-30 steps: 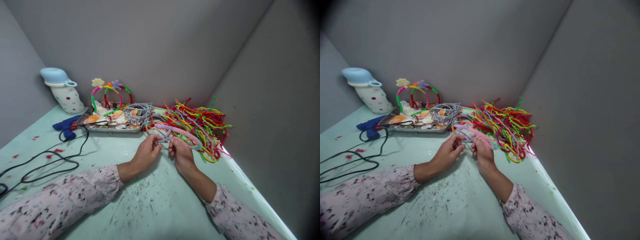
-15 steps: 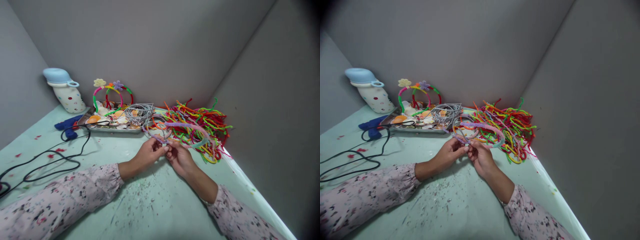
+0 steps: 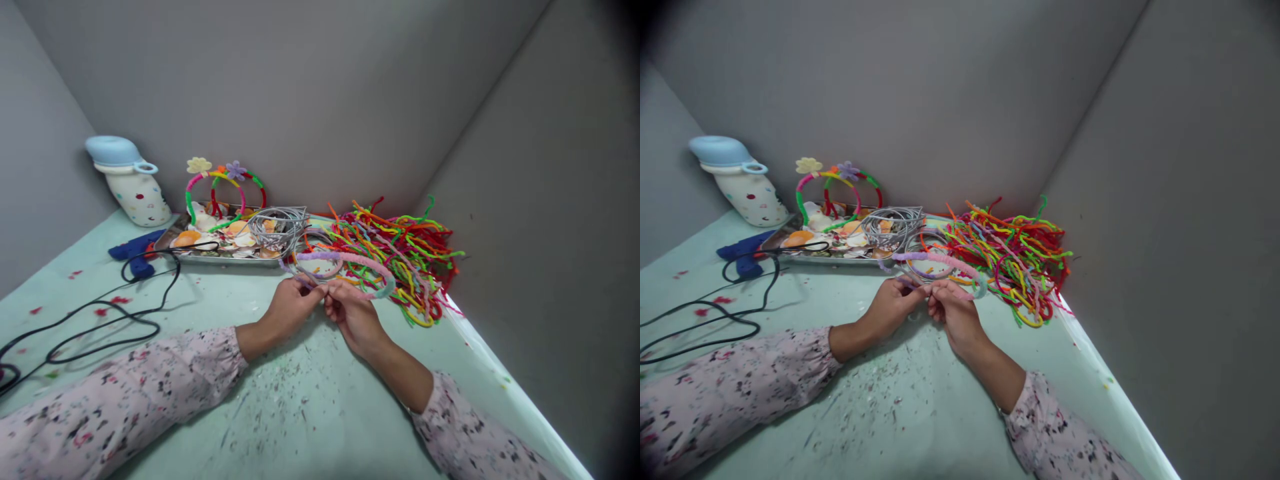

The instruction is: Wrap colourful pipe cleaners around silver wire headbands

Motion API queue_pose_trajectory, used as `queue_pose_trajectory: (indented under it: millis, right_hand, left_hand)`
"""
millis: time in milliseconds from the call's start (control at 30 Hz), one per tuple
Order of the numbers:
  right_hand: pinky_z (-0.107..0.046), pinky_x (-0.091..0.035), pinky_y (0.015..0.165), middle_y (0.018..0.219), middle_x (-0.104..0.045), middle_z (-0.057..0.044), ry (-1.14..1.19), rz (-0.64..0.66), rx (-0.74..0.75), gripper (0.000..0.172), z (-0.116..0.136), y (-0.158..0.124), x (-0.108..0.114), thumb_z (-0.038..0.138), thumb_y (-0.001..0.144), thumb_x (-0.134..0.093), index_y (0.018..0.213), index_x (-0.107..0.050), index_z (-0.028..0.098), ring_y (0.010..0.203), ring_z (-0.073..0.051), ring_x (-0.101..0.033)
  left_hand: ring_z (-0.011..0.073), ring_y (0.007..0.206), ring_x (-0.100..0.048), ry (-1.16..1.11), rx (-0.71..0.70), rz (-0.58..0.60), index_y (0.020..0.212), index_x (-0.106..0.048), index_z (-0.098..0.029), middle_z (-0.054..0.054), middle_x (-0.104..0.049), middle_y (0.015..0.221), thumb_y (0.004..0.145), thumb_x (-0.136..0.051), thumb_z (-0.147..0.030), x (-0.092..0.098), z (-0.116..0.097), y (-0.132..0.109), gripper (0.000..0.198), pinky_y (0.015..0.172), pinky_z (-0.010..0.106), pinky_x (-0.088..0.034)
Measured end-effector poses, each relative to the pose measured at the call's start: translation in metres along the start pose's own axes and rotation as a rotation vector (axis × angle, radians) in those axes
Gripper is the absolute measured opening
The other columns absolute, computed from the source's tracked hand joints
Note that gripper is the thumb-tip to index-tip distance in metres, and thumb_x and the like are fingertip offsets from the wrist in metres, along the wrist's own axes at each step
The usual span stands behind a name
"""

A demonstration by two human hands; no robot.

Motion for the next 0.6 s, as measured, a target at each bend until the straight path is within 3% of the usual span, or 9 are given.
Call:
queue_pose_trajectory:
  millis: [200, 367, 600]
  right_hand:
    - [-0.022, -0.033, 0.047, 0.062, -0.057, 0.003, -0.259, -0.017, 0.102, 0.017, 0.010, -0.002, 0.003, 0.035, 0.079, -0.059, 0.083, -0.063, 0.019, 0.051, -0.009, -0.048]
    - [-0.024, -0.037, 0.051, 0.060, -0.057, 0.002, -0.409, 0.018, 0.184, 0.024, 0.019, -0.007, 0.001, 0.037, 0.085, -0.052, 0.070, -0.058, 0.019, 0.053, -0.011, -0.050]
    - [-0.026, -0.036, 0.051, 0.056, -0.053, 0.003, -0.537, 0.059, 0.153, 0.028, 0.012, -0.006, -0.003, 0.039, 0.088, -0.050, 0.069, -0.057, 0.020, 0.051, -0.012, -0.048]
  left_hand:
    - [0.0156, 0.057, -0.055, -0.039, 0.022, 0.004, 0.061, -0.061, -0.019, 0.002, -0.062, 0.057, 0.083, -0.058, -0.030, 0.001, 0.000, 0.000, 0.024, 0.058, 0.030, -0.044]
    - [0.0150, 0.055, -0.054, -0.021, 0.048, -0.023, 0.059, -0.062, -0.018, 0.000, -0.060, 0.053, 0.080, -0.058, -0.029, 0.004, 0.003, 0.000, 0.024, 0.055, 0.029, -0.044]
    - [0.0137, 0.054, -0.048, 0.017, 0.081, -0.076, 0.056, -0.063, -0.017, 0.001, -0.059, 0.054, 0.073, -0.059, -0.022, 0.010, 0.008, 0.003, 0.019, 0.055, 0.029, -0.040]
Point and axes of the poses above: each hand's wrist, its own y-axis towards the middle knuckle, its own x-axis out of the back of the hand, z = x × y, the point moved 10 cm from there along y, towards the middle knuckle
